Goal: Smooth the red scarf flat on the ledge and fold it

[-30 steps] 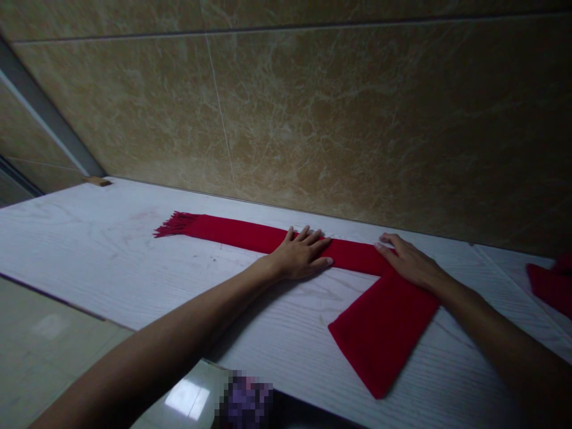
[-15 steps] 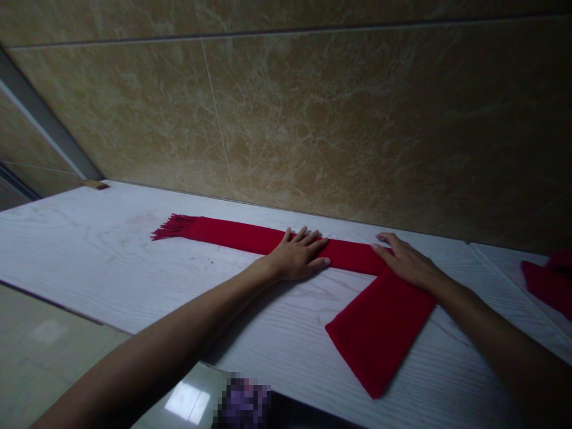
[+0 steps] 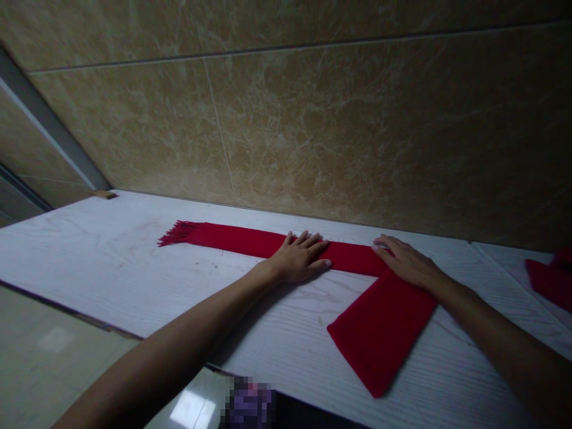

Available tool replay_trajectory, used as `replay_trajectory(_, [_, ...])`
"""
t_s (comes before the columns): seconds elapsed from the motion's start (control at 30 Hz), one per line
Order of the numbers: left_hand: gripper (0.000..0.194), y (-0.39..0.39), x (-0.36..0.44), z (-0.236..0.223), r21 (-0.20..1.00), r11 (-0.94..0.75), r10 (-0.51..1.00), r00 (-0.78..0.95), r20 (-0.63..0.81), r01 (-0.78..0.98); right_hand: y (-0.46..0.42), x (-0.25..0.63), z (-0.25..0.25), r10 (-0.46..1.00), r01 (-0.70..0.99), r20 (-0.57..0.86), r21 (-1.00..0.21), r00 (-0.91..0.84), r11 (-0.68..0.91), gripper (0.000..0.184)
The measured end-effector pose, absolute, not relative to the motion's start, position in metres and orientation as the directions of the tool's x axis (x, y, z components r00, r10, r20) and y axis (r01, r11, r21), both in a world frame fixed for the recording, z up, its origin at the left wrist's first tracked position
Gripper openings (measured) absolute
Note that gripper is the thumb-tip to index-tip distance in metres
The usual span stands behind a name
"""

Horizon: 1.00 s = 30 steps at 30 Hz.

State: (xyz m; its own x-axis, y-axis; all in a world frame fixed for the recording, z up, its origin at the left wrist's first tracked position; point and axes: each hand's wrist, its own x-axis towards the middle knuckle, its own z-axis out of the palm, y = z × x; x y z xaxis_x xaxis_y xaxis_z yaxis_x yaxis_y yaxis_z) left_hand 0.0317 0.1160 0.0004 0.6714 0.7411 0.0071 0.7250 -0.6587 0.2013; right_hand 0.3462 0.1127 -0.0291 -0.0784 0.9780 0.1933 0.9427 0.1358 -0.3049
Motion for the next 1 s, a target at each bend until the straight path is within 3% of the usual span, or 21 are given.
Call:
replay_trajectory(0.3, [0.072,0.112,0.033,0.001,0.182,-0.663,0.744,0.667,0.048,0.726,0.109,0.341,-0.02,0.975,0.953,0.212,-0.275,-0.066,0.124,0.045])
replay_trajectory(0.5, [0.072,0.11,0.001,0.011,0.195,-0.635,0.759,0.65,-0.022,0.748,0.109,0.339,-0.019,0.974,0.951,0.216,-0.281,-0.068,0.129,0.047])
replay_trajectory(0.8, [0.066,0.113,-0.142,0.002,0.076,-0.225,0.972,0.229,-0.054,0.972,0.11,0.339,-0.02,0.98,0.947,0.197,-0.308,-0.03,0.09,0.057])
replay_trajectory(1.0, [0.061,0.106,-0.219,0.028,0.124,0.157,0.986,-0.164,0.042,0.98,0.109,0.34,-0.019,0.985,0.954,0.167,-0.286,-0.044,0.091,0.062])
